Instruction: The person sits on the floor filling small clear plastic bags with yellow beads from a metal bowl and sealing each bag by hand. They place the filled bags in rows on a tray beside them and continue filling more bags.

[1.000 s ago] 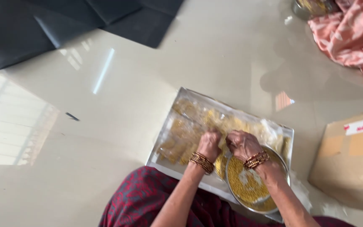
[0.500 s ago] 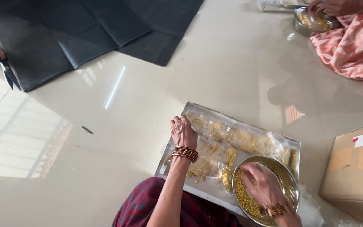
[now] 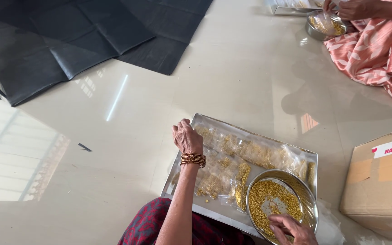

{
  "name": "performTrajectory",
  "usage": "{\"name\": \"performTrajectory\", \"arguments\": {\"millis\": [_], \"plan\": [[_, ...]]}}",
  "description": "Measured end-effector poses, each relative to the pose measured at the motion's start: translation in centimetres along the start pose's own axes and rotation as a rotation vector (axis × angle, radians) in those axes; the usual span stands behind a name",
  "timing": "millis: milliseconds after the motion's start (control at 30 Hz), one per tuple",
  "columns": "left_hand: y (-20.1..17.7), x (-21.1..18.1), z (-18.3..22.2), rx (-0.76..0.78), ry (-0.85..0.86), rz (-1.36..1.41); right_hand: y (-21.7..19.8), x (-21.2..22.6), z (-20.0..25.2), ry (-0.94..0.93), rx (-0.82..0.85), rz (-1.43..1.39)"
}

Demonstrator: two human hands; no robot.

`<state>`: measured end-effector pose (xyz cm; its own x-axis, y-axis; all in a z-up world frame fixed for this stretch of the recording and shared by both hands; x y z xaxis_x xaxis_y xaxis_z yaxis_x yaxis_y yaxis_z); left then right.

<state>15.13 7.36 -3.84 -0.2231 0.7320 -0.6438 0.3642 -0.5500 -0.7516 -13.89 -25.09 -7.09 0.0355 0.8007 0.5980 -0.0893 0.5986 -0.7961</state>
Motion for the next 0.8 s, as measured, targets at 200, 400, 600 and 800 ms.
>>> {"name": "performTrajectory", "arguments": {"millis": [200, 400, 600, 800], "plan": [[3.3, 1.4, -0.4, -0.047, 0.106, -0.008, -1.3, 4.4, -0.1, 0.013, -0.017, -0.147], [-0.3, 0.4, -0.8, -0.066, 0.128, 0.17, -0.7, 4.7, 0.1, 0.038, 0.007, -0.134], [-3.0, -0.1, -2.5, -0.128, 0.172, 0.415, -0.8, 4.5, -0.1, 0.075, -0.041, -0.211], [-10.5, -6.1, 1.0, 0.058, 0.102, 0.889, -3.6, 9.5, -2.7, 0.288, -0.018, -0.64]]}}
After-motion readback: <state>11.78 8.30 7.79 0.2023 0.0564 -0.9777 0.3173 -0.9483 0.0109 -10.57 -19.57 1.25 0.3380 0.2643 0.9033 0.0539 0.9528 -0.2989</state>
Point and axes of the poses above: each hand's wrist, its own z-axis away from the middle knuckle, its own y-axis out of the palm, x = y × z, the point moved 3 cm from there along -z, towards the middle knuckle
